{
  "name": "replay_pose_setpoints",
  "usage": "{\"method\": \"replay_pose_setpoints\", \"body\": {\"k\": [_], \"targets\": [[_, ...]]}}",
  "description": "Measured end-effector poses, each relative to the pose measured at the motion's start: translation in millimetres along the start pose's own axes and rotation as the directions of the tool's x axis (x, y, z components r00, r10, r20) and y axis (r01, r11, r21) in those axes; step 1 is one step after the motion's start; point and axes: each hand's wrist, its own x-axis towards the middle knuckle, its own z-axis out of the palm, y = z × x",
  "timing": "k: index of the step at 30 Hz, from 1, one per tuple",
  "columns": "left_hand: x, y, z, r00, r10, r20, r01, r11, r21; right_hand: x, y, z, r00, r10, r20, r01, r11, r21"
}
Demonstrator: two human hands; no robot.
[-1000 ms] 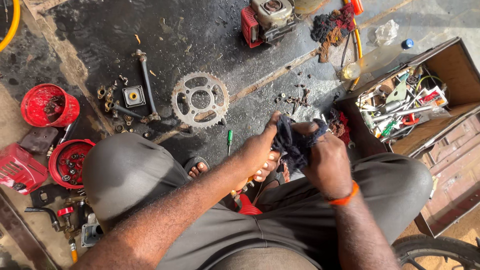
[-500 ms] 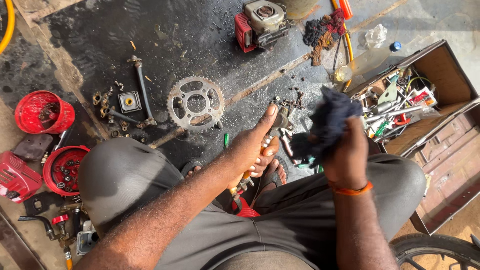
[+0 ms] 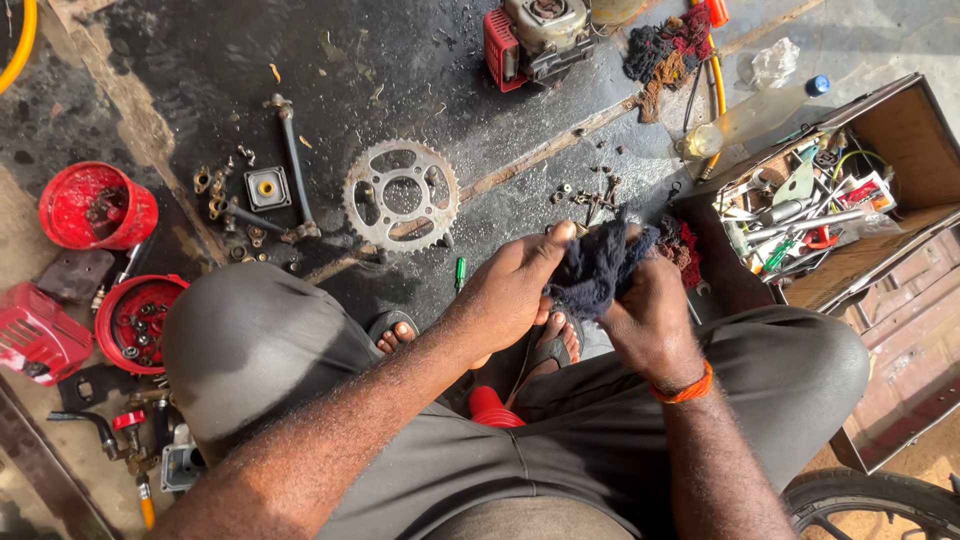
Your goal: The person sits on the workshop floor cleaning a metal gearbox housing. They wipe the part with a dark rag, rinse it under a hose, continue wiping its surfaces, and finally pour water over it from a plastic bottle.
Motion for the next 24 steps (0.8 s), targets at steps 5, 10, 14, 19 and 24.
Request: {"method": "replay_pose_setpoints", "body": {"k": [5, 10, 14, 19, 24], "targets": [[2.8, 15.8, -4.1, 0.997, -0.072, -0.018, 0.071, 0.997, -0.036, 5.1, 3.1, -22.1, 0.889, -0.372, -0.266, 0.296, 0.912, -0.285], [0.8, 32.1, -17.7, 0.981, 0.150, 0.125, -0.119, 0.968, -0.223, 10.3, 32.6, -36.7, 0.745, 0.459, -0.485, -0.101, 0.795, 0.598], [-7.2, 49.1, -22.3, 0.958, 0.258, 0.124, -0.222, 0.943, -0.248, 15.9, 48.7, -9.3, 0.872, 0.450, -0.190, -0.231, 0.722, 0.652], [-12.4, 72.5, -45.9, 0.959, 0.278, -0.050, -0.270, 0.853, -0.447, 10.8, 26.8, 28.9, 0.901, 0.359, 0.242, -0.423, 0.849, 0.316], [-6.3, 66.1, -66.1, 0.933, 0.156, -0.324, -0.327, 0.743, -0.584, 8.0, -4.2, 48.8, 0.841, 0.358, 0.406, -0.454, 0.874, 0.171]]}}
